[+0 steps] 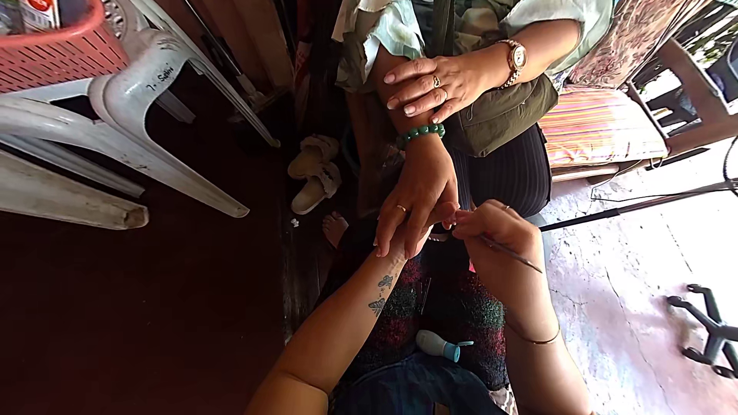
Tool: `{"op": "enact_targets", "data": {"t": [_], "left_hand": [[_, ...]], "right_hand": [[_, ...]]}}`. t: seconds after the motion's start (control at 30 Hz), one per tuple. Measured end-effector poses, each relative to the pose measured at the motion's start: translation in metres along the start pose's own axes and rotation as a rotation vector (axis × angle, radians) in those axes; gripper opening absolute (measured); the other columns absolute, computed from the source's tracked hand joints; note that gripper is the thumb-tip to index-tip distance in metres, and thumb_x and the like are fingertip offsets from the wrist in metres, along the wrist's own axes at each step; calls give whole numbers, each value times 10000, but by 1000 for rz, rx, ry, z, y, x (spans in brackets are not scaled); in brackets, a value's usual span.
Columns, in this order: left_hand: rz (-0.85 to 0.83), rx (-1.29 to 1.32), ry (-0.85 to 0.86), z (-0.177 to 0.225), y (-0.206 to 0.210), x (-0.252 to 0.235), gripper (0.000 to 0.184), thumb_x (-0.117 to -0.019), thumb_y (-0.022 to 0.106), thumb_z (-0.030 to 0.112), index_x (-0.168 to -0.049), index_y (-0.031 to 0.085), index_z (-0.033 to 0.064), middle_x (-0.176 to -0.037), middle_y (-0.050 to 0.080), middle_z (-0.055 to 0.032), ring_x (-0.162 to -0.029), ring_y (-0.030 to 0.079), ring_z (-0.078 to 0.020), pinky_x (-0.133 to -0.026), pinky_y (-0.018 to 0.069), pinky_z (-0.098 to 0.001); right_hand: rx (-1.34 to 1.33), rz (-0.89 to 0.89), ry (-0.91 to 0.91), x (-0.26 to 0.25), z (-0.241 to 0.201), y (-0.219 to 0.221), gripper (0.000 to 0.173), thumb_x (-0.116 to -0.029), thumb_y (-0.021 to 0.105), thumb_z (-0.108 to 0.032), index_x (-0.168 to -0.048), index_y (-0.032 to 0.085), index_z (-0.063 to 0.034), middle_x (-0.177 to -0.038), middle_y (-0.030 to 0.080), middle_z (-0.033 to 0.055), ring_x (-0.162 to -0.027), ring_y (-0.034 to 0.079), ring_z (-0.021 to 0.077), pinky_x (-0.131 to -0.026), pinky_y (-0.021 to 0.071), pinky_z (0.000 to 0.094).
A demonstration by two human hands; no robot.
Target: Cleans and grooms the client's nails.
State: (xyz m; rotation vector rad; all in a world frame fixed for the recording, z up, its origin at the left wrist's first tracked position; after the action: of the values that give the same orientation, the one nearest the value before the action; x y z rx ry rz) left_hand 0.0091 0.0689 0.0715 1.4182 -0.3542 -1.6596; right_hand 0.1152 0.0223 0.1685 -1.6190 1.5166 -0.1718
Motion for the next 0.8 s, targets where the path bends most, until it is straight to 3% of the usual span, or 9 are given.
{"op": "enact_targets", "data": {"t": [0.1, 0.13, 0.23, 0.33, 0.43, 0.53, 0.67, 0.77, 0.8], "left_hand": [[46, 95, -30, -11, -13, 7, 143, -951, 689, 86, -818, 717, 131, -658, 660, 52, -686, 678, -47, -714, 555, -217], [73, 122, -62, -16, -16, 8, 116, -918, 704, 74, -811, 731, 111, -655, 670, 32, -699, 691, -81, -726, 555, -248], [153, -156, -222, -25, -19, 7, 75, -930, 734, 106, -875, 723, 155, -756, 682, 48, -785, 692, -83, -762, 575, -270], [208, -176, -206, -24, -27, 8, 135, -895, 723, 26, -803, 700, 121, -687, 659, 41, -717, 685, -92, -719, 566, -269], [168, -220, -255, -25, -20, 6, 73, -923, 731, 80, -879, 708, 133, -759, 681, 29, -758, 693, -104, -728, 580, -284], [165, -226, -242, -27, -24, 8, 76, -913, 737, 71, -880, 706, 132, -759, 679, 38, -765, 693, -100, -719, 575, -277], [267, -427, -425, -2, 12, -10, 189, -843, 668, -10, -735, 623, 138, -628, 578, 45, -581, 598, -36, -529, 486, -180], [141, -257, -232, -24, -18, 5, 74, -927, 710, 43, -910, 707, 115, -802, 687, 23, -748, 676, -71, -668, 559, -228], [154, -250, -253, -24, -18, 5, 70, -920, 726, 62, -898, 710, 127, -798, 686, 31, -749, 674, -66, -667, 554, -225]], "right_hand": [[28, 1, -4, 2, 1, 5, 152, -888, 608, 38, -780, 675, -45, -778, 612, 12, -733, 607, 45, -634, 517, 178], [34, -22, -2, 2, 0, 5, 149, -879, 607, 40, -785, 687, -43, -778, 622, 10, -736, 613, 40, -647, 526, 176], [16, 7, 3, 0, 1, 0, 150, -857, 625, 50, -761, 647, -63, -786, 641, 4, -777, 667, 56, -684, 582, 205], [19, -41, -7, 0, 2, 6, 152, -884, 613, 38, -788, 689, -50, -778, 625, 3, -741, 618, 41, -648, 531, 185], [-16, -33, -13, -3, 2, -1, 140, -851, 638, 46, -768, 672, -62, -803, 681, 7, -808, 693, 58, -726, 595, 216], [28, -42, -45, -2, 0, 4, 135, -874, 621, 41, -790, 693, -36, -790, 635, 17, -764, 634, 44, -673, 544, 180], [15, -41, -33, -5, 0, -2, 141, -853, 626, 47, -762, 667, -52, -799, 675, 15, -781, 671, 46, -693, 569, 197], [45, -55, -53, -4, -1, 3, 151, -871, 606, 44, -765, 673, -41, -764, 618, 9, -732, 611, 37, -641, 517, 173], [48, -75, -46, -5, -2, 3, 151, -864, 614, 41, -758, 675, -48, -767, 637, 5, -742, 630, 32, -655, 537, 171]]}}
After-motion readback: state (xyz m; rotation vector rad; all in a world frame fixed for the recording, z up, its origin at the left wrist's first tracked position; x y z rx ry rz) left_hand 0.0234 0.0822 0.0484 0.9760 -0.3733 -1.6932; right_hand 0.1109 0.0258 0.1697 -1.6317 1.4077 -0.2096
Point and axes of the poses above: each hand's wrist, its own x-axis away from the middle knuckle, its own y-axis out of the palm, z = x × y, the point moved 10 cm from there along -x, towards the middle knuckle
